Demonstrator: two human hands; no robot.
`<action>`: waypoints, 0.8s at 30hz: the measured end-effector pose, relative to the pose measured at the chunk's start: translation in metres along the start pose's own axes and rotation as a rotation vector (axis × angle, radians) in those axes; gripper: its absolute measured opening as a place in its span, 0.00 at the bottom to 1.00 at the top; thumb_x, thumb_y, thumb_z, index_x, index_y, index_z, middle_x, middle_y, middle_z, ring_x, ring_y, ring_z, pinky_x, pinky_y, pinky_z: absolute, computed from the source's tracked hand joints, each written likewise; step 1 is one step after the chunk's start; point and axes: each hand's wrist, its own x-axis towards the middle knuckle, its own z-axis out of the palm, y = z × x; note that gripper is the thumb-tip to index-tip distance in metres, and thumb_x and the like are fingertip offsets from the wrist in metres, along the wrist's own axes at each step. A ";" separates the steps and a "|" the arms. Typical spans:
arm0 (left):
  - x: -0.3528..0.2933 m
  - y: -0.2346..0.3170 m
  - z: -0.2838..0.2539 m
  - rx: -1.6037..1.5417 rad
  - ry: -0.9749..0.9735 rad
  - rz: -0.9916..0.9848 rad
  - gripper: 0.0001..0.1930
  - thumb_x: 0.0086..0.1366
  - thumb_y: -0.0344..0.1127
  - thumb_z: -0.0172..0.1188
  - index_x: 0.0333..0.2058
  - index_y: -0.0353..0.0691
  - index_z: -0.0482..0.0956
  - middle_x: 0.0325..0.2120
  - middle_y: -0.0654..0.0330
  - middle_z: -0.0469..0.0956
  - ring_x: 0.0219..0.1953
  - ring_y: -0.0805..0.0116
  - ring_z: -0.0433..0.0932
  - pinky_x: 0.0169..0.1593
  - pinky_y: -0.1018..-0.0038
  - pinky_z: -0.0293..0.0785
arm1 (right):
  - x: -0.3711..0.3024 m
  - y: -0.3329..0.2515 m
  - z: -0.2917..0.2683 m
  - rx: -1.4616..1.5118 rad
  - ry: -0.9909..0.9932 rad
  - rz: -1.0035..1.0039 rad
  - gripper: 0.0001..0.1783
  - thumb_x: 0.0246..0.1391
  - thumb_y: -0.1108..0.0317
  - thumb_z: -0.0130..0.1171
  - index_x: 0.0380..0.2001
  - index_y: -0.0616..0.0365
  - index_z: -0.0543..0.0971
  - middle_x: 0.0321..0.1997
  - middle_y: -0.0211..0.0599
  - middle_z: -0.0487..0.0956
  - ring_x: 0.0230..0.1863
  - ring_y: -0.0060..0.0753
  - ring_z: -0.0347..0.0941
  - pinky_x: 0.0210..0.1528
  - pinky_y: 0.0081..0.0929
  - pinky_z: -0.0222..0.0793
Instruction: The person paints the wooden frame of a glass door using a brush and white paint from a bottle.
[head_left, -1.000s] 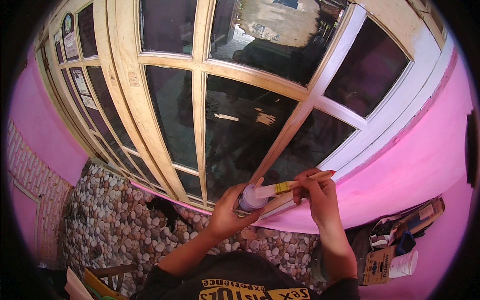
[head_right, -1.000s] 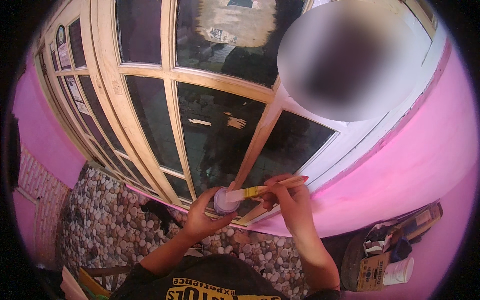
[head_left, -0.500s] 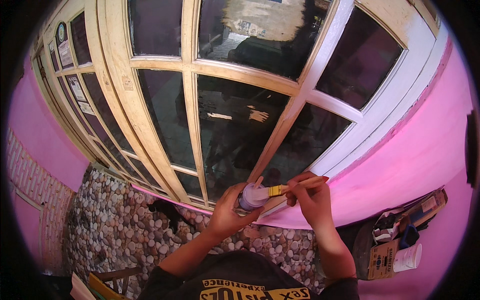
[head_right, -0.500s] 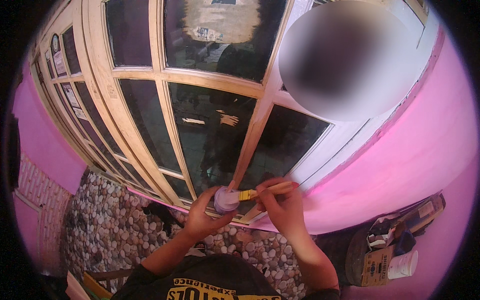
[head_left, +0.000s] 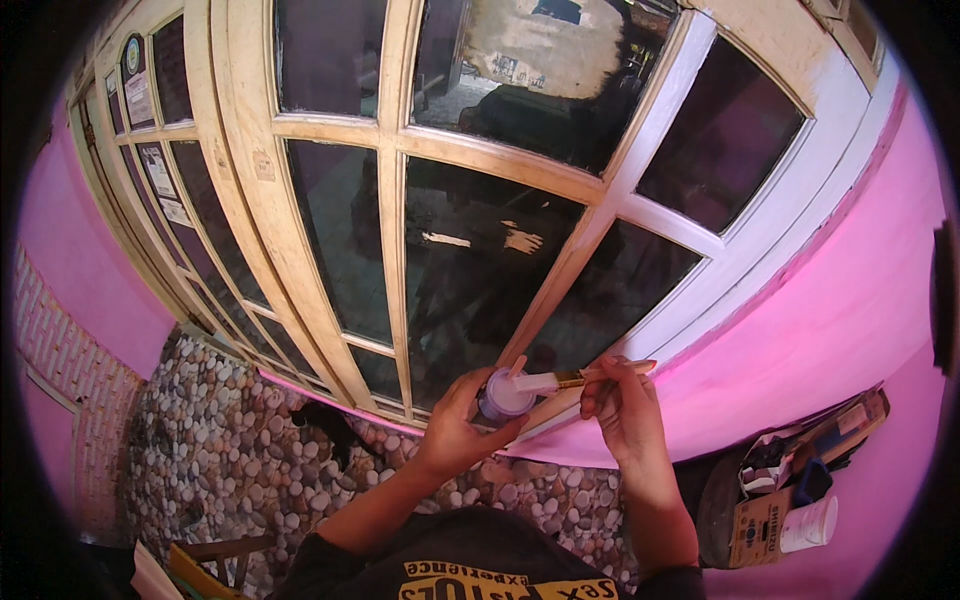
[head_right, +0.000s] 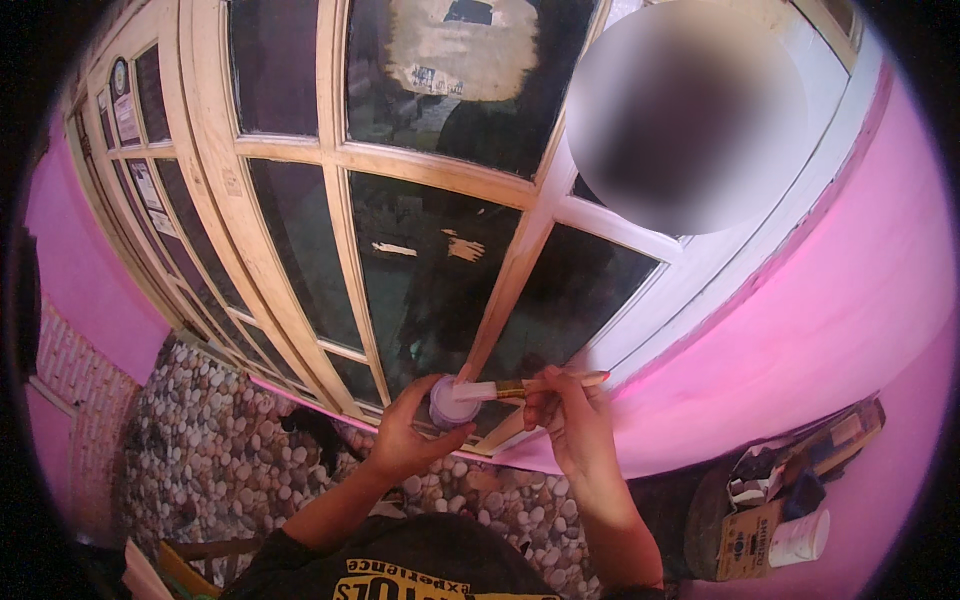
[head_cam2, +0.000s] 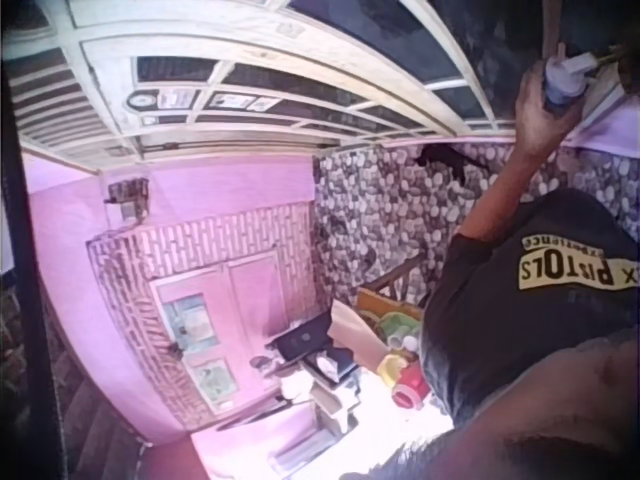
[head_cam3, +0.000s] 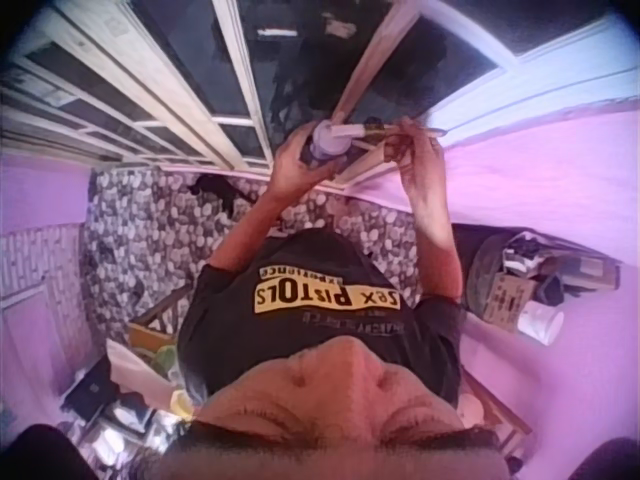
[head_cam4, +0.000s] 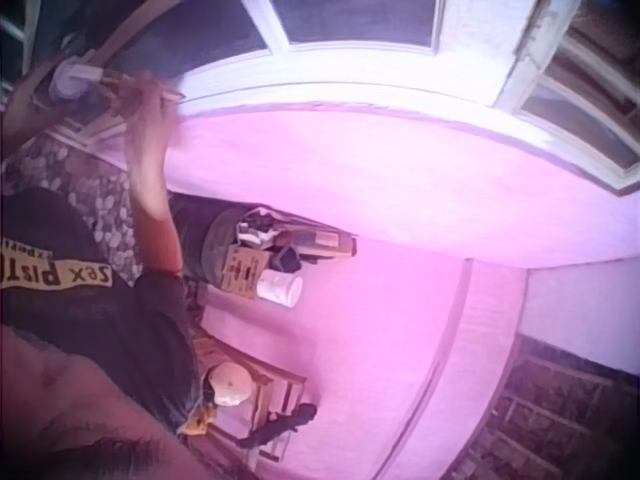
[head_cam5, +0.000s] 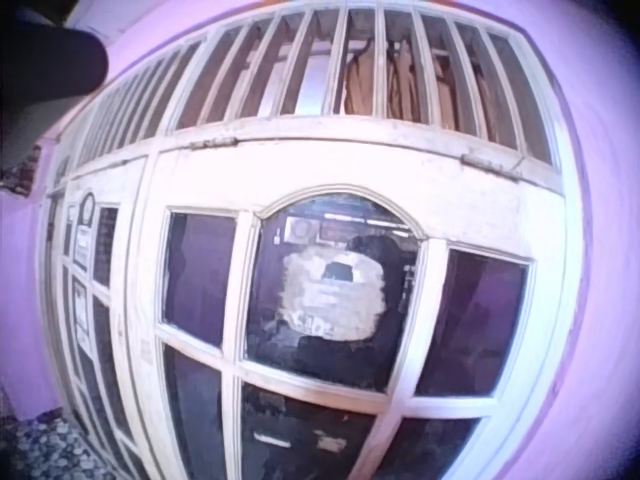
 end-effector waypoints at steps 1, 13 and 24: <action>0.001 0.000 0.001 0.001 0.000 0.003 0.36 0.53 0.36 0.80 0.58 0.34 0.75 0.51 0.47 0.79 0.53 0.53 0.82 0.56 0.64 0.78 | 0.002 0.003 -0.005 -0.001 0.000 -0.005 0.09 0.68 0.68 0.57 0.40 0.63 0.79 0.29 0.42 0.82 0.24 0.36 0.78 0.28 0.30 0.75; 0.007 -0.001 0.005 -0.055 -0.024 0.004 0.37 0.52 0.32 0.80 0.60 0.33 0.73 0.52 0.46 0.79 0.54 0.55 0.82 0.56 0.65 0.78 | -0.001 0.017 -0.013 0.200 0.109 0.217 0.14 0.70 0.58 0.53 0.36 0.58 0.78 0.28 0.35 0.80 0.28 0.33 0.78 0.31 0.30 0.74; 0.004 -0.008 0.010 -0.011 -0.011 -0.032 0.39 0.51 0.38 0.82 0.60 0.34 0.73 0.48 0.48 0.81 0.53 0.59 0.81 0.56 0.65 0.77 | -0.003 0.018 -0.014 0.330 0.081 0.150 0.13 0.69 0.58 0.57 0.37 0.56 0.79 0.27 0.28 0.80 0.25 0.26 0.77 0.30 0.22 0.78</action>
